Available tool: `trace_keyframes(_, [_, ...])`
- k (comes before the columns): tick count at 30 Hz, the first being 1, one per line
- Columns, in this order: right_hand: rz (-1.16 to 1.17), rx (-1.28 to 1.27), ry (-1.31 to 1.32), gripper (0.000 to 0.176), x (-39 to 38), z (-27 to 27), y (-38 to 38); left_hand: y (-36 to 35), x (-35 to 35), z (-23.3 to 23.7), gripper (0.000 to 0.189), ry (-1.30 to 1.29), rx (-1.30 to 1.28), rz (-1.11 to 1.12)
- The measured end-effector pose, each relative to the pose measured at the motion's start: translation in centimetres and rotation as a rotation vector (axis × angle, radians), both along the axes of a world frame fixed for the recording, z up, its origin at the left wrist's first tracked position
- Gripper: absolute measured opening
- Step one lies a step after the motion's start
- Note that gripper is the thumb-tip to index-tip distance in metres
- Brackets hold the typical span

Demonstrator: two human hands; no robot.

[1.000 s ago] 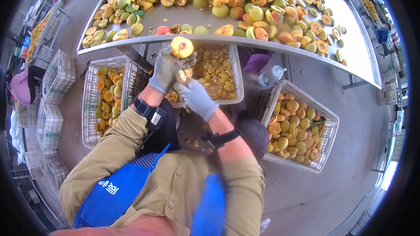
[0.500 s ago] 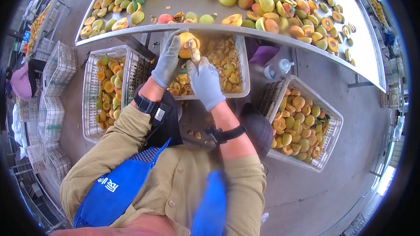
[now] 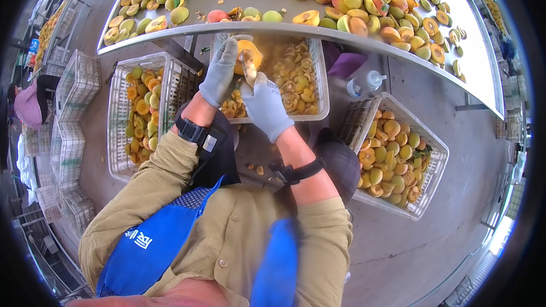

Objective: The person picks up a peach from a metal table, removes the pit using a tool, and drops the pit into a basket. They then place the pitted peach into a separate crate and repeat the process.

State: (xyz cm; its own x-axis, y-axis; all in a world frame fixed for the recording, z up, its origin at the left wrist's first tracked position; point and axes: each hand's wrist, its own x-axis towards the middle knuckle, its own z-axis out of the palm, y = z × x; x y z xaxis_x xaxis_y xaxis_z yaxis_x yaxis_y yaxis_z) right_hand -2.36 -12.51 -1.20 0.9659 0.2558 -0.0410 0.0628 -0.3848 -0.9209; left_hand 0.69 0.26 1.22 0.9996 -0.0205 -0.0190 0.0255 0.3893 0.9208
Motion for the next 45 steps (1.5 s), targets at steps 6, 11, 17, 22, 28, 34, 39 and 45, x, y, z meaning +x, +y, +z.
trace_keyframes(6, [0.059, -0.007, 0.057, 0.016, 0.7, -2.6, -0.2, 0.0, -0.1, -0.3, 0.040, -0.020, 0.061, 0.014])
trace_keyframes(11, [0.034, 0.397, 0.565, 0.017, -0.6, 4.7, -0.2, -0.8, 0.0, -1.4, 0.040, -0.069, 0.172, 0.141])
trace_keyframes(17, [0.116, -0.003, 0.031, 0.018, 0.1, 1.4, -1.3, 0.5, 0.2, -1.2, 0.045, 0.004, 0.142, -0.079])
trace_keyframes(22, [0.193, 0.029, 0.392, 0.017, -0.3, 3.7, -2.2, 0.8, 0.4, -1.0, 0.050, 0.037, 0.190, -0.167])
trace_keyframes(28, [0.166, 0.347, 0.707, 0.018, -1.1, 2.5, -2.4, 1.8, 1.1, -2.4, 0.042, 0.022, 0.371, -0.310])
trace_keyframes(34, [0.100, -0.072, 0.033, 0.022, -1.0, -0.4, -1.4, 1.0, 1.2, -4.6, 0.042, -0.060, 0.309, -0.137])
trace_keyframes(39, [0.103, -0.120, 0.024, 0.023, -0.8, -1.0, -1.8, 0.6, 0.3, -2.3, 0.049, 0.036, 0.234, -0.200])
trace_keyframes(45, [0.091, 0.673, 0.799, 0.018, -2.1, 4.1, -0.7, 0.3, 0.1, -2.8, 0.038, -0.051, 0.197, -0.070])
